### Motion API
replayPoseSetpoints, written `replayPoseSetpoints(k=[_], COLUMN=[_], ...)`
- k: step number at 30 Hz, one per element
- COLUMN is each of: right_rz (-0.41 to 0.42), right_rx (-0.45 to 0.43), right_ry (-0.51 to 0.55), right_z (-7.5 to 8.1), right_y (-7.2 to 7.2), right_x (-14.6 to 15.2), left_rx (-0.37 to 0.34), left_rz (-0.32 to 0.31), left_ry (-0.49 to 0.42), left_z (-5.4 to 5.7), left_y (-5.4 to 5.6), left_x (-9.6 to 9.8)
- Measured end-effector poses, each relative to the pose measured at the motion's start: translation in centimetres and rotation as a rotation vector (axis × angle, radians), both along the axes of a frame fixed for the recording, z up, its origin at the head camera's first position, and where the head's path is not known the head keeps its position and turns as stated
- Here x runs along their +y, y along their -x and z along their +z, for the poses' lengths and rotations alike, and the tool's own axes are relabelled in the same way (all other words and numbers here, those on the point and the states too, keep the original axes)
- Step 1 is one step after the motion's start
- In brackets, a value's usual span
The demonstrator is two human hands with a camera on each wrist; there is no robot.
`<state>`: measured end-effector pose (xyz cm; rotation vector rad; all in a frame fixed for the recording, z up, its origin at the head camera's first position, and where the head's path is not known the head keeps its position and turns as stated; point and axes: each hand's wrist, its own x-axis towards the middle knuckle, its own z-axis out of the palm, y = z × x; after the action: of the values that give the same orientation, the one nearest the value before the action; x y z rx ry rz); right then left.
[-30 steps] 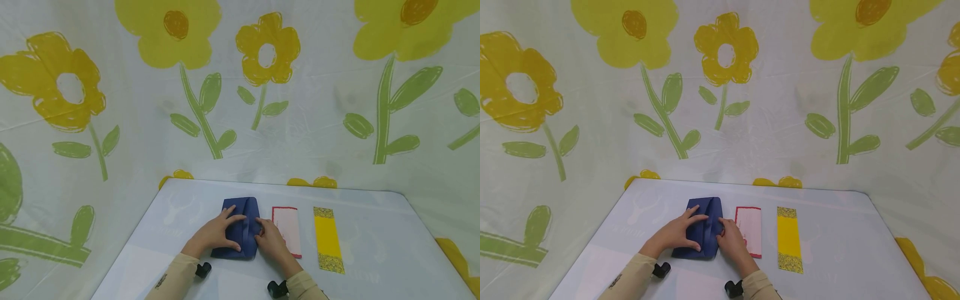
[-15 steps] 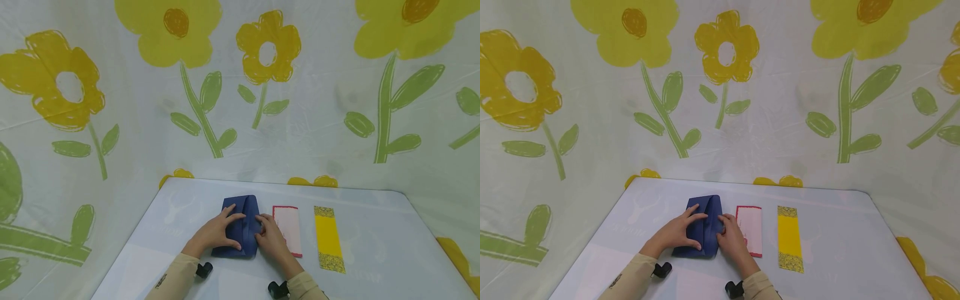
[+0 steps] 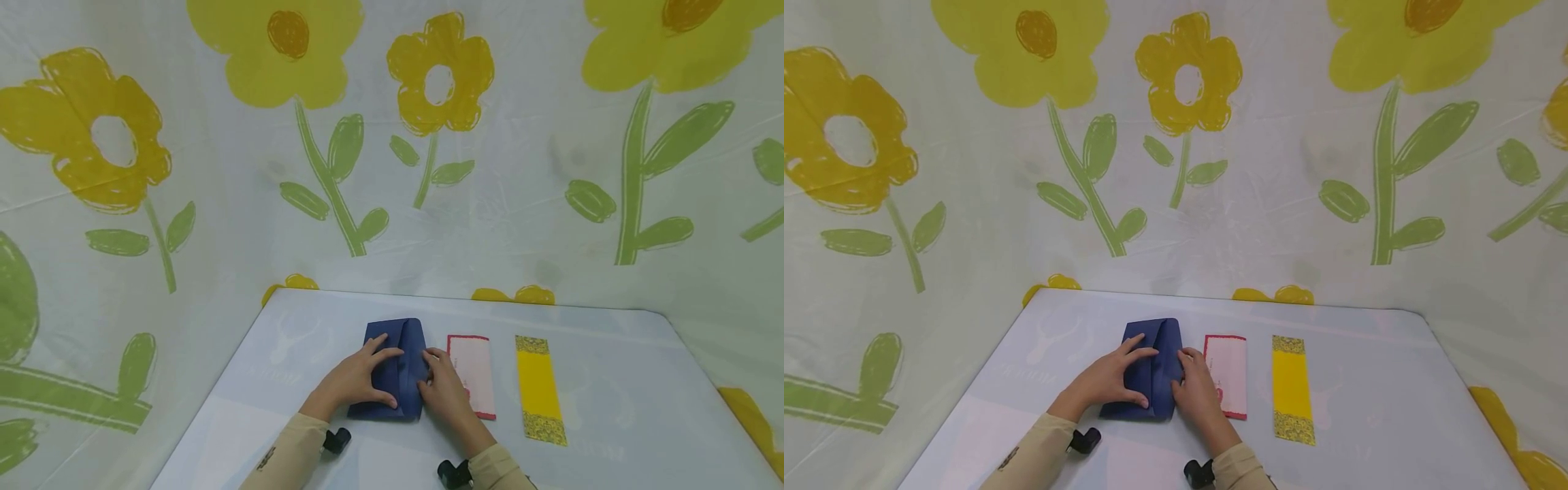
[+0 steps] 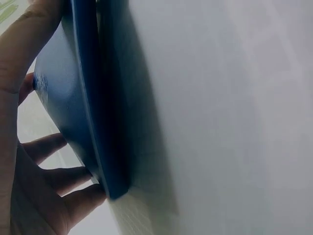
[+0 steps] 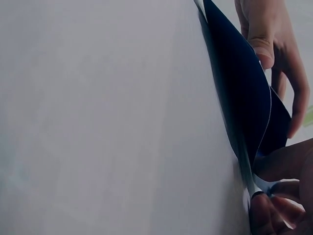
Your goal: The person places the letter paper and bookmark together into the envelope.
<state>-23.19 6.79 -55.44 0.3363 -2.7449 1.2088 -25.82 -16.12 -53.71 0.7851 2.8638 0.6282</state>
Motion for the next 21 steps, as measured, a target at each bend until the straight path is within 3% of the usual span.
replayPoseSetpoints(k=[11, 21], right_rz=[-0.02, -0.058], right_rx=[0.023, -0.017], right_ry=[-0.016, -0.029], right_z=[-0.01, 0.41], right_y=[-0.14, -0.25], right_x=[0.14, 0.62], left_rx=[0.007, 0.019], left_rz=[0.009, 0.012], left_ry=[0.008, 0.021], left_z=[0.15, 0.21], left_y=[-0.14, -0.17], left_x=[0.32, 0.24])
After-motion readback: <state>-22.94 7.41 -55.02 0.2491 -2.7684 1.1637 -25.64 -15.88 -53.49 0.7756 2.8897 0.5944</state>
